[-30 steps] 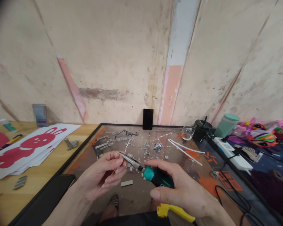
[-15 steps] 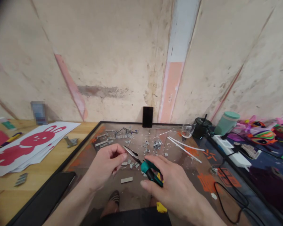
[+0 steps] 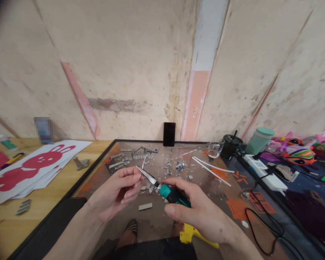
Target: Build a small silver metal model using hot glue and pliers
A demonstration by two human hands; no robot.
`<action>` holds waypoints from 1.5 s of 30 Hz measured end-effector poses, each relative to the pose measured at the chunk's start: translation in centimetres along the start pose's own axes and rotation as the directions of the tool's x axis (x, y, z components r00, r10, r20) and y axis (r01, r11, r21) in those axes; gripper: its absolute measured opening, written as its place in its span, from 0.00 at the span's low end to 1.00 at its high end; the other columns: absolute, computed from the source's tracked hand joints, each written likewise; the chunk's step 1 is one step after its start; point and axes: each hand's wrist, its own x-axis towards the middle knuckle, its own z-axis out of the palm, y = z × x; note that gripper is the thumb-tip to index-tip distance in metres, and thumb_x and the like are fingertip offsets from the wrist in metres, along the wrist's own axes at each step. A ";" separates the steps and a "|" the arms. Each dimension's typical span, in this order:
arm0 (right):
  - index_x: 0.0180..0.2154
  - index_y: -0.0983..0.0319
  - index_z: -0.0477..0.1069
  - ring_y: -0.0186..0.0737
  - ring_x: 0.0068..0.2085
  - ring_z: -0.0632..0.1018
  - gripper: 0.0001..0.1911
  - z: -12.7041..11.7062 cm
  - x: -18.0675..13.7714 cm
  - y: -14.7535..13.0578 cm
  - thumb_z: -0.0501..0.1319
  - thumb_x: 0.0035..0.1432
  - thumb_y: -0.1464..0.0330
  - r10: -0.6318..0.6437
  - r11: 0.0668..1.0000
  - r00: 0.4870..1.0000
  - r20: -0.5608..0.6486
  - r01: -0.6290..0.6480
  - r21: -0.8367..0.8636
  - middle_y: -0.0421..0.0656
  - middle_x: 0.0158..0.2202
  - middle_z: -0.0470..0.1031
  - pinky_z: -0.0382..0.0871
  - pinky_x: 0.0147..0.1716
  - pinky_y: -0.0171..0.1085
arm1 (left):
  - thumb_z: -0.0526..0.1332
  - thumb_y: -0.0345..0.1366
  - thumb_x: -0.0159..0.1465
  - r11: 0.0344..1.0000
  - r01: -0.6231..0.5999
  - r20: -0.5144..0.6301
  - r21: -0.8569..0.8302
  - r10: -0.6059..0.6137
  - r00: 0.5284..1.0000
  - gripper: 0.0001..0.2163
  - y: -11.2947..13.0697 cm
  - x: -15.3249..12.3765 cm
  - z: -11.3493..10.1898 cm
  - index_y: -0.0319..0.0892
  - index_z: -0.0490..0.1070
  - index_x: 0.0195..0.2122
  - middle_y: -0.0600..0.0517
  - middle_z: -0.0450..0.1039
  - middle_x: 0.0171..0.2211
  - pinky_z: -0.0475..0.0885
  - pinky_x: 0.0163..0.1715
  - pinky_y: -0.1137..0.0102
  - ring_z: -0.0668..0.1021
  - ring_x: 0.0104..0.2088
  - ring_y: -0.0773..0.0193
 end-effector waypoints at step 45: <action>0.53 0.59 0.64 0.52 0.51 0.70 0.26 -0.5 0.0 -0.1 0.62 0.52 0.62 -0.018 0.970 0.999 -0.040 0.008 -0.244 0.46 0.50 0.72 0.66 0.47 0.46 | 0.64 0.29 0.50 0.998 -0.047 -0.073 -0.048 0.043 0.996 0.07 0.0 -0.1 0.0 0.37 0.65 0.20 0.58 0.62 0.13 0.52 0.09 0.82 0.61 0.11 0.78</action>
